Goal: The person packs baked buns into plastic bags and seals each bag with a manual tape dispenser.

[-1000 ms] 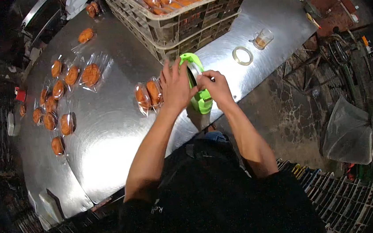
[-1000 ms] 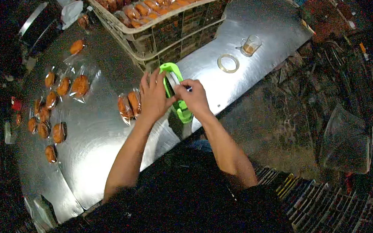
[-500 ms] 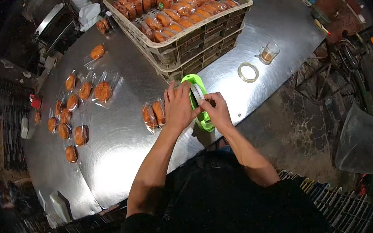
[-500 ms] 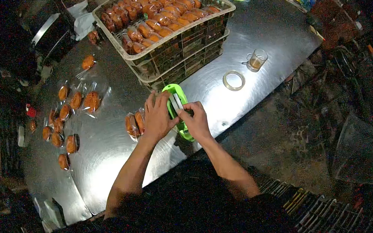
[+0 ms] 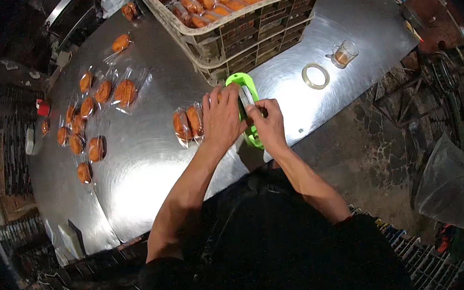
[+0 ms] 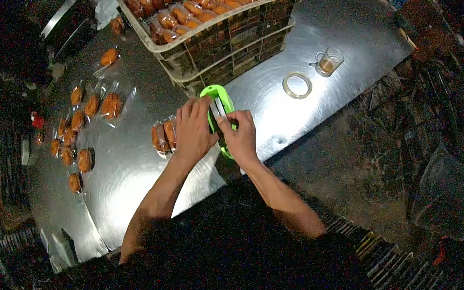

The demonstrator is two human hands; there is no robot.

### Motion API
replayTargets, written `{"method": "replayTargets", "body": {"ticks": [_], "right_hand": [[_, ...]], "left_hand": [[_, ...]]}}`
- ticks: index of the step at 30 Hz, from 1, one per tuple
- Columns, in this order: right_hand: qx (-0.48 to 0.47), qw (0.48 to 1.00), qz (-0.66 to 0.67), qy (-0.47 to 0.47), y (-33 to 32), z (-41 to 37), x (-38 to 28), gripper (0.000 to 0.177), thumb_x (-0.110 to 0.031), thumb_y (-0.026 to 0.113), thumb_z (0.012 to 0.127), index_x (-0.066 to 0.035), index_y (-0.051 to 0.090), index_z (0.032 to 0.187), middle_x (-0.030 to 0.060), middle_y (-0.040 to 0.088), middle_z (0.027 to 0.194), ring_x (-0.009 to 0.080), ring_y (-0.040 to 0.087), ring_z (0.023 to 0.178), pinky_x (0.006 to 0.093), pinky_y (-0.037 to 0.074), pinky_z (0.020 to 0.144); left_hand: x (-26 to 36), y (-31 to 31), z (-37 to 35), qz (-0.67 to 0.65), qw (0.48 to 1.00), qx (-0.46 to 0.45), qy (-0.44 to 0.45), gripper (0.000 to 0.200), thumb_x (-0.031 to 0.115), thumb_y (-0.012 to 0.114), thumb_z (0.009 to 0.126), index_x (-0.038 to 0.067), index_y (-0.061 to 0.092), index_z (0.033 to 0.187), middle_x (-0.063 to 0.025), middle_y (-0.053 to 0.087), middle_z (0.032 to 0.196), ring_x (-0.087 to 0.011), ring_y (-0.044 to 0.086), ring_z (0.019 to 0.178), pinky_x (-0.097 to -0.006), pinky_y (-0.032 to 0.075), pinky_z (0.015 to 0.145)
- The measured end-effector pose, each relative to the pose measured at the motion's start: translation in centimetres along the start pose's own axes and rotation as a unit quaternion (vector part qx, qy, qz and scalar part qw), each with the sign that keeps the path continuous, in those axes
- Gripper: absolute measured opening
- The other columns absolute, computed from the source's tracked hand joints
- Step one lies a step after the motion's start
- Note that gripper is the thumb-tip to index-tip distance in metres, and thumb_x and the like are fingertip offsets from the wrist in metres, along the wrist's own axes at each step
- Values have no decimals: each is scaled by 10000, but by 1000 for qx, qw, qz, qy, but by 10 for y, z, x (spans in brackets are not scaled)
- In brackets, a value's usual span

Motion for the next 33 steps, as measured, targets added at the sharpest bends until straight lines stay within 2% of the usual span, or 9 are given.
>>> {"method": "replayTargets", "body": {"ticks": [3, 4, 14, 17, 20, 24, 27, 30, 33], "right_hand": [[-12, 998, 56, -2, -2, -5, 5, 240, -194, 682, 852, 32, 622, 909, 135, 534, 917, 243, 546, 857, 350, 456, 745], [-20, 998, 62, 5, 0, -5, 5, 249, -191, 665, 871, 45, 618, 931, 85, 520, 934, 171, 522, 838, 305, 437, 765], [34, 999, 18, 35, 3, -5, 9, 265, -197, 674, 859, 51, 619, 935, 89, 521, 929, 174, 515, 826, 307, 435, 758], [44, 999, 19, 13, 0, -10, 5, 230, -180, 697, 822, 24, 624, 898, 141, 547, 935, 263, 552, 876, 362, 457, 793], [59, 998, 16, 22, 1, -9, 7, 243, -194, 708, 811, 21, 627, 892, 144, 545, 931, 269, 554, 881, 368, 455, 792], [92, 995, -14, 30, 2, -11, 6, 259, -214, 711, 809, 19, 629, 886, 138, 549, 927, 267, 554, 879, 361, 454, 787], [106, 994, -19, 19, 2, -12, 6, 278, -232, 706, 816, 24, 633, 893, 136, 557, 930, 262, 555, 877, 356, 451, 789], [85, 995, 50, 31, 0, -14, 9, 302, -236, 699, 826, 41, 647, 935, 140, 566, 954, 253, 563, 902, 348, 451, 826], [69, 996, 37, 47, -1, -14, 19, 303, -228, 696, 830, 44, 652, 957, 141, 568, 960, 243, 565, 909, 338, 452, 830]], "left_hand": [[0, -1, 0, -9, 1000, -7, 1, 810, 154, 790, 615, 48, 404, 1318, -154, 492, 1303, -383, 393, 1270, -503, 306, 1049], [0, 0, 0, -4, 1000, -10, 3, 812, 149, 788, 612, 49, 403, 1320, -151, 490, 1306, -383, 391, 1273, -512, 302, 1053], [3, 3, -2, 15, 1000, -25, 8, 803, 139, 774, 629, 71, 387, 1329, -134, 476, 1316, -360, 388, 1289, -578, 266, 1077], [0, 2, -1, 27, 999, -27, 3, 777, 141, 762, 641, 63, 392, 1319, -142, 482, 1303, -349, 397, 1283, -587, 268, 1068], [-1, 2, -1, 59, 998, -19, 5, 763, 235, 802, 619, 59, 447, 1272, -98, 493, 1263, -314, 402, 1262, -585, 271, 1074], [-3, 4, -1, 58, 998, 12, 20, 714, 248, 794, 640, 61, 469, 1248, -90, 520, 1246, -311, 435, 1235, -589, 271, 1068], [-2, 4, -3, 67, 997, -17, 36, 745, 273, 783, 658, 47, 450, 1285, -134, 514, 1217, -326, 434, 1236, -576, 275, 1062], [-5, 0, 0, 35, 999, -12, 27, 801, 323, 813, 636, 47, 439, 1288, -126, 508, 1226, -320, 428, 1243, -570, 277, 1062], [-6, 2, -1, 44, 999, -11, 29, 831, 353, 833, 614, 59, 440, 1285, -116, 502, 1236, -318, 416, 1257, -565, 277, 1064]]}}
Point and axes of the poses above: each hand's wrist, its own z-axis towards the middle knuckle, its own y-axis out of the palm, x = y × z, the point moved 9 cm from there along z, towards the middle knuckle
